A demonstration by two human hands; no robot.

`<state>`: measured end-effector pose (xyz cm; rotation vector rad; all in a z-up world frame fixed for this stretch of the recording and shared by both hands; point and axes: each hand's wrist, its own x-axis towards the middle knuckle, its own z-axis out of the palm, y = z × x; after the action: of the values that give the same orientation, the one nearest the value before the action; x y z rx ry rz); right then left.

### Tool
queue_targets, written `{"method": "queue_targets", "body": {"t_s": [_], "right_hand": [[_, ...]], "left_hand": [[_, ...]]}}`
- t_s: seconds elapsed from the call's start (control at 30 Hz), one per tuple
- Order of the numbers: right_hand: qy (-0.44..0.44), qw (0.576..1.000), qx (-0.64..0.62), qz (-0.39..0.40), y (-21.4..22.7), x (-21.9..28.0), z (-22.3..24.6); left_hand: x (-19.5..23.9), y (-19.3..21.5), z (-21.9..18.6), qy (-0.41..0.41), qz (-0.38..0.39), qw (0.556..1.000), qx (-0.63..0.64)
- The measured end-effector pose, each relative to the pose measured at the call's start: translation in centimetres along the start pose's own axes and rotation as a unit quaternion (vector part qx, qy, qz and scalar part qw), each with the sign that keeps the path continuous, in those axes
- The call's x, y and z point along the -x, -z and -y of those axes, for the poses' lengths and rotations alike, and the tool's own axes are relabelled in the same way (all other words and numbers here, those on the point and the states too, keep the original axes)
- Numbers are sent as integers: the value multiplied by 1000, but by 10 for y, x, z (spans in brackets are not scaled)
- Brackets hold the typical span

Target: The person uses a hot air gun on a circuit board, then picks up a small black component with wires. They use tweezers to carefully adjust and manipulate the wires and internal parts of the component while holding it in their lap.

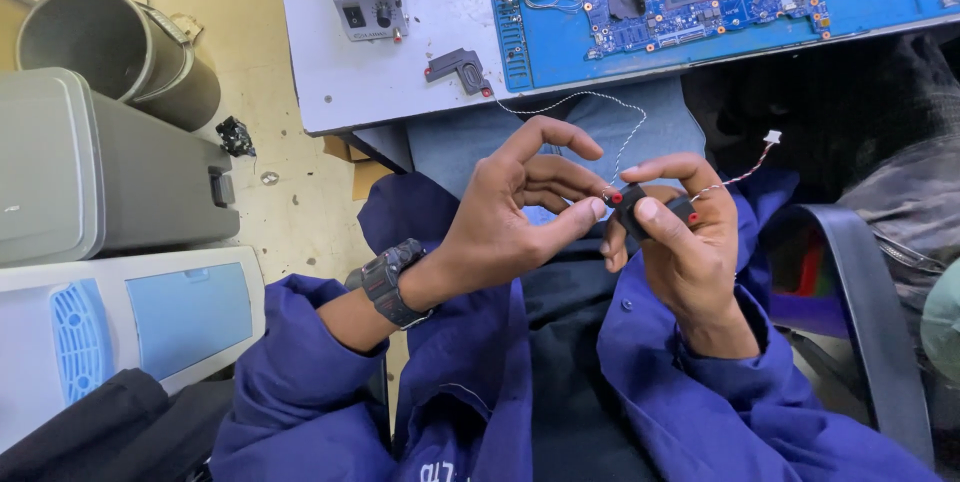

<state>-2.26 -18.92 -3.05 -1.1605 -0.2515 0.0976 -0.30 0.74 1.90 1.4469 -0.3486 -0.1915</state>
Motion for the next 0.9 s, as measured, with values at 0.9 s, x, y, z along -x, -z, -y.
{"method": "queue_targets", "body": {"t_s": [0.9], "right_hand": [[195, 899, 390, -45, 4, -4, -12]], "left_hand": [[-5, -2, 38, -345, -92, 804, -476]]}}
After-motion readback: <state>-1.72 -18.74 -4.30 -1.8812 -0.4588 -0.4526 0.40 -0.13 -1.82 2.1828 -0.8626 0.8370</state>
